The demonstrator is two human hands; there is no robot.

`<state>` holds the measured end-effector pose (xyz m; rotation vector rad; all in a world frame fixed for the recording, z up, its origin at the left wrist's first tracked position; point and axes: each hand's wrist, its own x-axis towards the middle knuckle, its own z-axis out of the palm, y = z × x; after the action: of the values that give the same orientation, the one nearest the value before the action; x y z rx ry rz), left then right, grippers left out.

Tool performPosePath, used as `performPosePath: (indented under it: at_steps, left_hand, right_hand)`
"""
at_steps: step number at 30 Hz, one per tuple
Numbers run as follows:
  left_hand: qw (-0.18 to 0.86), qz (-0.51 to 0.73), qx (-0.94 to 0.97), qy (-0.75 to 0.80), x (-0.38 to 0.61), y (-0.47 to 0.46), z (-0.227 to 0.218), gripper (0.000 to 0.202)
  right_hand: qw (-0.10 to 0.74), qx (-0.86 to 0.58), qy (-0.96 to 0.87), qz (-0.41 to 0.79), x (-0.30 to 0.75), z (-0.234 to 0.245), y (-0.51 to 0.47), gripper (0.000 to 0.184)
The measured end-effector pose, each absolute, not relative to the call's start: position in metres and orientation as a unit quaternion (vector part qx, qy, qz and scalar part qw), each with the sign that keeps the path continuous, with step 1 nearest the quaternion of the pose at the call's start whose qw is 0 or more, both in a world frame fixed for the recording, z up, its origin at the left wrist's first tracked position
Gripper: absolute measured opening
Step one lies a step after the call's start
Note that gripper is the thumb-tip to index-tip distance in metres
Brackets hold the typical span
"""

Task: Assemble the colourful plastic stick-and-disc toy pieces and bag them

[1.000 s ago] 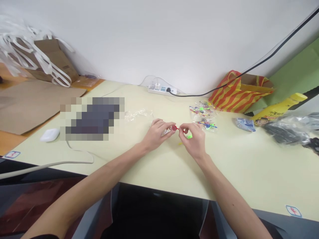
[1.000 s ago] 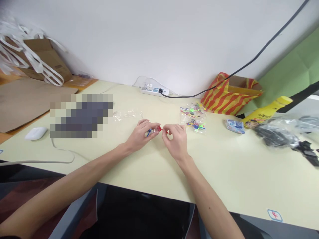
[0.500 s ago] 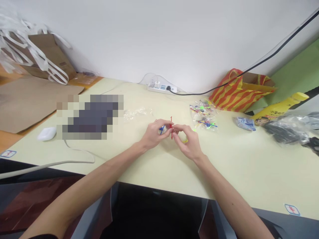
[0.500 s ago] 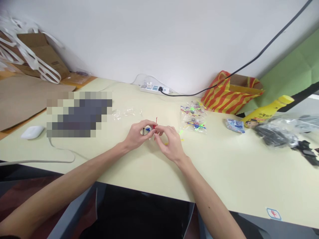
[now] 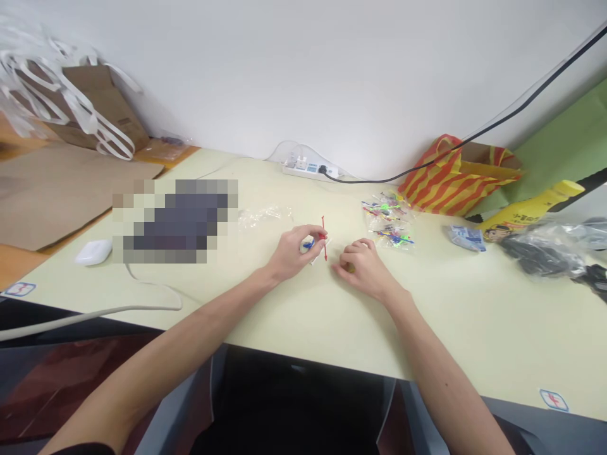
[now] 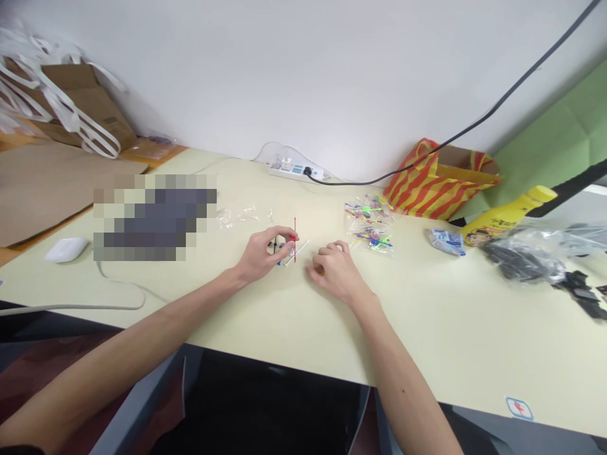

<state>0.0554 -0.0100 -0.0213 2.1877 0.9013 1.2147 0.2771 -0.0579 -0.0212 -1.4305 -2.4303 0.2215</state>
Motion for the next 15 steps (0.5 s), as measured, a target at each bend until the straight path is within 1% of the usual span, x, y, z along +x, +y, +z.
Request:
performPosePath:
  at_steps: [6, 9, 11, 13, 15]
  left_hand:
    - [0.250, 0.429, 0.802, 0.331, 0.055, -0.010, -0.023, 0.014]
    - [0.254, 0.422, 0.805, 0.331, 0.055, -0.010, -0.024, 0.015]
    - [0.260, 0.418, 0.808, 0.323, 0.056, -0.011, -0.025, 0.016]
    - [0.268, 0.417, 0.810, 0.315, 0.057, -0.012, -0.025, 0.016]
    - [0.270, 0.419, 0.811, 0.304, 0.058, -0.012, -0.025, 0.016]
  right_hand:
    - [0.117, -0.482, -0.863, 0.101, 0.290, -0.016, -0.058, 0.040]
    - [0.126, -0.478, -0.861, 0.122, 0.294, -0.013, -0.058, 0.042]
    - [0.178, -0.487, -0.843, 0.141, 0.293, -0.011, -0.059, 0.040]
    - [0.276, -0.504, -0.798, 0.181, 0.287, -0.010, -0.060, 0.034]
    - [0.379, -0.503, -0.732, 0.260, 0.279, -0.011, -0.061, 0.027]
